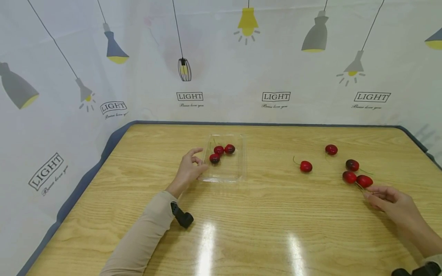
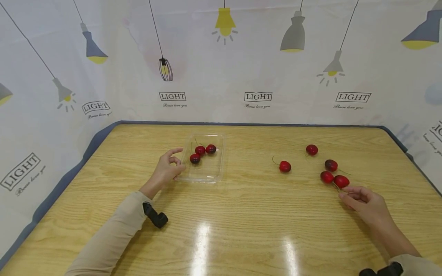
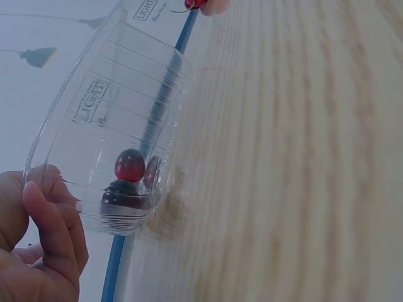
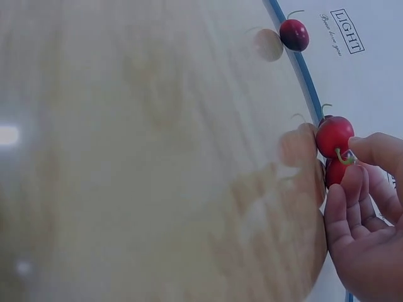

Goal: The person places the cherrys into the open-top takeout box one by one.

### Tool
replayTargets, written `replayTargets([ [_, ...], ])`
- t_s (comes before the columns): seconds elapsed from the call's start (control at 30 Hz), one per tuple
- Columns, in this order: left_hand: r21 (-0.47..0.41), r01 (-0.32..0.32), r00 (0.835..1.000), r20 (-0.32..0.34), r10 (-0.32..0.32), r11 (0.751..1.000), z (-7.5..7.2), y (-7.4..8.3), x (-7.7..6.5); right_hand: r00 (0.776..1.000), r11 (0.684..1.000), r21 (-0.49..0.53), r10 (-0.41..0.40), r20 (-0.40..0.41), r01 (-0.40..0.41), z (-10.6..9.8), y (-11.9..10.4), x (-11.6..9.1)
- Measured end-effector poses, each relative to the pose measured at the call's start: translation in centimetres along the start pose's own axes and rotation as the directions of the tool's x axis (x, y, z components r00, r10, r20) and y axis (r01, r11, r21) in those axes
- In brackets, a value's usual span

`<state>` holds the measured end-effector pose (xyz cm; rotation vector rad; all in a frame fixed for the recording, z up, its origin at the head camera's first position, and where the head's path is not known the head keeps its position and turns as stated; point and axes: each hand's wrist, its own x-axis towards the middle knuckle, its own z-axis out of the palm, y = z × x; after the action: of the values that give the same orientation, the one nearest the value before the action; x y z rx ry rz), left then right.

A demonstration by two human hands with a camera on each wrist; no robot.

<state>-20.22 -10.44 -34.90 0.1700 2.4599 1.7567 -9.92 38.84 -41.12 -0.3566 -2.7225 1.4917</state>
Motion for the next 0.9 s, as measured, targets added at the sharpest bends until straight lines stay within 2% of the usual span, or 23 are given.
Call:
replayTargets([
  [0.13,0.007,-0.002,1.000,-0.004,0.002,1.000,0.10,0.04,-0.12,1.000,0.998,-0.059,0.005,-0.007,-0.006,0.04,0.17,-0.09],
  [0.6,-0.001,0.006,1.000,-0.005,-0.006,1.000,0.18,0.24,-0.33,1.000,1.000,-0.023,-0.007,0.001,0.007,0.18,-0.04,-0.36],
  [0.9,-0.002,0.007,1.000,-0.008,-0.007,1.000,0.16,0.22,-0.31,1.000,0.997,-0.073,-0.026,-0.007,0.026,0.26,-0.22,-0.50],
])
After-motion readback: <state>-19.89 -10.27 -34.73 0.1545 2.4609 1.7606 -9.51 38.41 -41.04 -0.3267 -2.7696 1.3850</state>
